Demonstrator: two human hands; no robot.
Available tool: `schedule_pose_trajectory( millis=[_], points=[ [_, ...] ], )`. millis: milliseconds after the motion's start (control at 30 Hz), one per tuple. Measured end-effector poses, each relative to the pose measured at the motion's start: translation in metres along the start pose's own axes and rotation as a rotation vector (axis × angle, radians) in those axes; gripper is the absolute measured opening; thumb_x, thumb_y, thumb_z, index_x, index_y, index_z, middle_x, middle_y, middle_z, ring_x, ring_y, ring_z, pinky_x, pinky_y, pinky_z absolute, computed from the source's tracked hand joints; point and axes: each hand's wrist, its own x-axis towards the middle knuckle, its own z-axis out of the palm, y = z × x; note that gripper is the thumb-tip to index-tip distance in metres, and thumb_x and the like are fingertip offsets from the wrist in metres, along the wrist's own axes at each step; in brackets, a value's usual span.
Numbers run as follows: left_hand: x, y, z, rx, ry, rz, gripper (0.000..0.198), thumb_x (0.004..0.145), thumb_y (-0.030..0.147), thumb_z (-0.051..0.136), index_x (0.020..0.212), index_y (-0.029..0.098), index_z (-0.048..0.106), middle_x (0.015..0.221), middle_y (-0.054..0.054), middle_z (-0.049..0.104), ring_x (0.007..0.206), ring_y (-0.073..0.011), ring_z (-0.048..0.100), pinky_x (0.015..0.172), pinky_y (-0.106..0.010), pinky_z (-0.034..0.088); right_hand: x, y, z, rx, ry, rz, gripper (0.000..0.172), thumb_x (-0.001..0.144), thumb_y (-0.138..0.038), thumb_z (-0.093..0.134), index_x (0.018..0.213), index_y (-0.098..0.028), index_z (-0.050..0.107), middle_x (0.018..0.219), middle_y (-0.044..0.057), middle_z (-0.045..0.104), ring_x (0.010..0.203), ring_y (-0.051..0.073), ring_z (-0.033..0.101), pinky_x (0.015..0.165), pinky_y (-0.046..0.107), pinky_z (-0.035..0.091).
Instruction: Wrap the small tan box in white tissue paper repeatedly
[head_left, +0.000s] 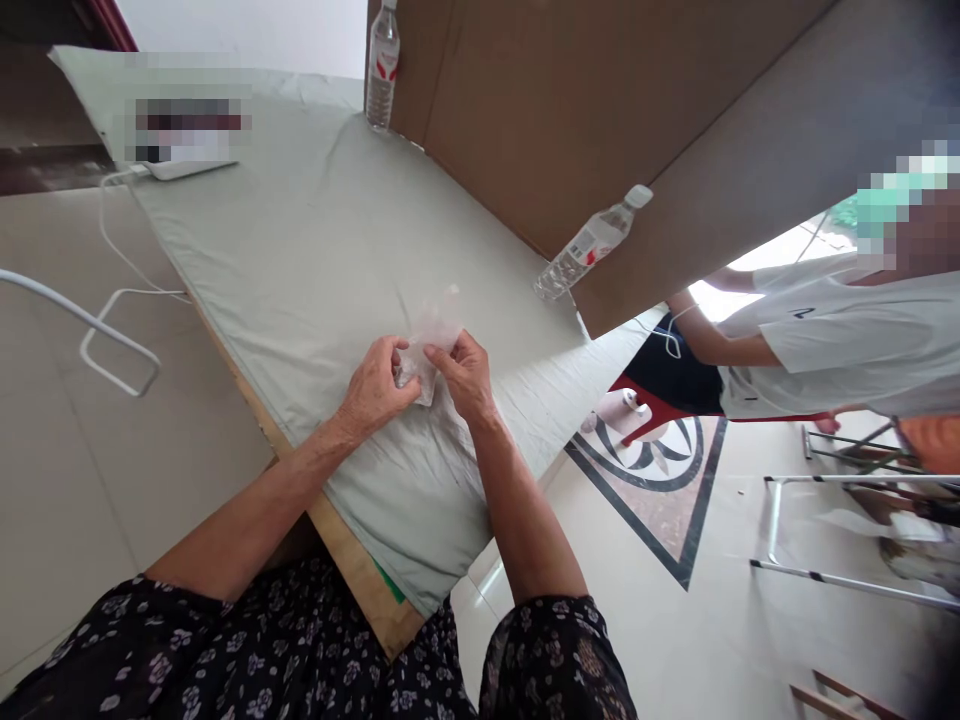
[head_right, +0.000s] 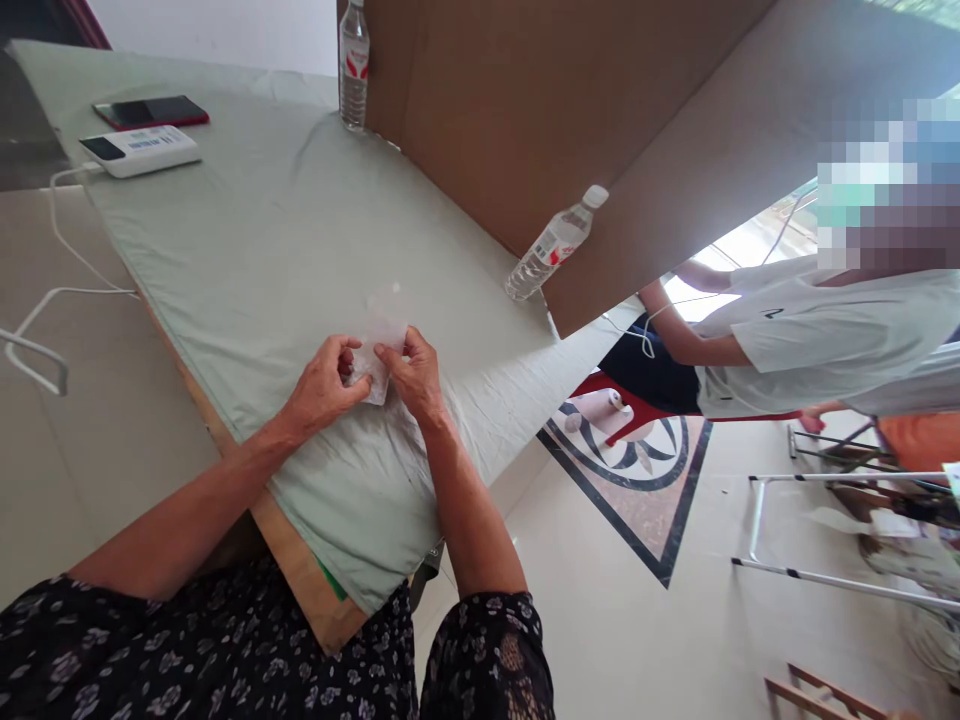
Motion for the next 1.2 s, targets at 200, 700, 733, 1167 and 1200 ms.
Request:
schedule_pose_trajectory(
  millis=[200,700,733,1167,1200],
  points=[
    [0.003,-0.008,-0.002,0.012,0.016,0.123,0.063,0.076,0.025,0.072,0.135,0.018,0.054,0.132,-0.015,0.058,0.128,-0.0304,0.055,0.104,-0.046,0.051,-0.02,-0.007,-0.006,-0.184,-0.089,-0.081,0.019,0.085,-0.042,0.073,0.088,-0.024,0.071,0.089,0.0,0.072,0.088,0.019,0.066,0.09,0.035,0.052],
    [0.009,-0.014,-0.01,-0.166,-0.148,0.142,0.026,0.072,0.034,0.067,0.094,0.021,0.062,0.126,-0.014,0.069,0.118,-0.0283,0.067,0.096,-0.04,0.055,-0.054,0.013,-0.015,-0.641,-0.186,-0.469,0.034,0.091,-0.02,0.066,0.123,-0.026,0.061,0.14,0.013,0.067,0.136,0.026,0.06,0.115,0.049,0.047],
    [0.01,-0.013,-0.01,-0.169,-0.138,0.129,0.026,0.072,0.034,0.066,0.094,0.02,0.063,0.126,-0.014,0.07,0.119,-0.0284,0.067,0.096,-0.04,0.055,-0.052,0.014,-0.013,-0.635,-0.16,-0.464,0.03,0.091,-0.019,0.064,0.12,-0.026,0.062,0.137,0.013,0.068,0.133,0.026,0.062,0.114,0.048,0.048],
    [0.011,0.008,-0.023,-0.481,-0.419,-0.2,0.06,0.071,0.051,0.079,0.117,0.014,0.069,0.105,-0.008,0.076,0.094,-0.0249,0.07,0.08,-0.033,0.053,-0.041,-0.008,-0.01,0.083,-0.109,0.304,0.05,0.072,-0.065,0.082,0.097,-0.023,0.075,0.086,0.002,0.073,0.077,0.018,0.065,0.067,0.03,0.054],
    [0.011,0.007,-0.023,-0.493,-0.429,-0.205,0.06,0.071,0.05,0.08,0.117,0.014,0.069,0.106,-0.009,0.076,0.095,-0.0249,0.07,0.081,-0.034,0.054,-0.04,-0.007,-0.011,0.071,-0.102,0.299,0.05,0.072,-0.065,0.082,0.096,-0.022,0.076,0.085,0.002,0.073,0.075,0.017,0.064,0.066,0.029,0.053]
  ],
)
